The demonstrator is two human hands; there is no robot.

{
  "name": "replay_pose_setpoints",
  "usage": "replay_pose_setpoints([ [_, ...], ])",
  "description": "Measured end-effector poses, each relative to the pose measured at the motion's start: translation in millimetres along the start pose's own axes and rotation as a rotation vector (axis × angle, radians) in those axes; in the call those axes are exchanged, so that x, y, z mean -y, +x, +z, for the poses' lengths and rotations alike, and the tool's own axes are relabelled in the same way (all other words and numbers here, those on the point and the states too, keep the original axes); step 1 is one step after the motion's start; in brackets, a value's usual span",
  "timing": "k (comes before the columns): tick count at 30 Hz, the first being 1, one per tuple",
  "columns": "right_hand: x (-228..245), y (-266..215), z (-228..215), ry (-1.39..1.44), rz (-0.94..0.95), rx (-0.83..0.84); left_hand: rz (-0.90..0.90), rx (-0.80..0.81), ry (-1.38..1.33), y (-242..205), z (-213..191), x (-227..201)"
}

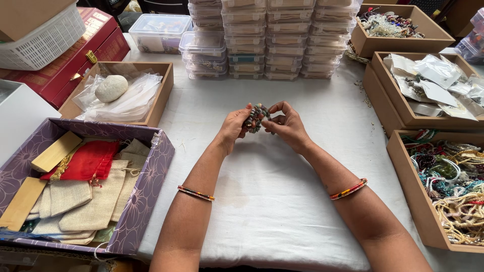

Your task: The person handles a beaded bracelet, placing it into a clear plastic bag and then into a small beige pouch. They then handle a second beaded bracelet, placing it into a clear plastic bag and subsequently into a red pouch. The person works at a table surrounded by boxes of jewelry and packaging materials.

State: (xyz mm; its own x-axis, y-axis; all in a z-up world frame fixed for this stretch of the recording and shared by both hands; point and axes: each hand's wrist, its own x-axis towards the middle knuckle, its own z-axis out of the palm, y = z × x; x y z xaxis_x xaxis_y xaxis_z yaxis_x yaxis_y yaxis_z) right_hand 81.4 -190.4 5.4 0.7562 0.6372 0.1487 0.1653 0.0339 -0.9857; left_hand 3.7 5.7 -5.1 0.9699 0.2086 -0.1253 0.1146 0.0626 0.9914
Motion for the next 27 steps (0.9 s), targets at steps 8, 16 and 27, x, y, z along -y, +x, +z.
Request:
replay_pose_setpoints([
  [8,10,-6,12,-0.264,-0.205,-0.084,0.019,0.000,-0.275,-31,13,-36],
  [16,11,-5,13,-0.565,-0.320,-0.228,0.078,-0.034,-0.396,-32,11,-36],
  [27,12,-15,16,-0.717,-0.580,-0.018,0.172,-0.142,-0.117,-16,16,-15],
])
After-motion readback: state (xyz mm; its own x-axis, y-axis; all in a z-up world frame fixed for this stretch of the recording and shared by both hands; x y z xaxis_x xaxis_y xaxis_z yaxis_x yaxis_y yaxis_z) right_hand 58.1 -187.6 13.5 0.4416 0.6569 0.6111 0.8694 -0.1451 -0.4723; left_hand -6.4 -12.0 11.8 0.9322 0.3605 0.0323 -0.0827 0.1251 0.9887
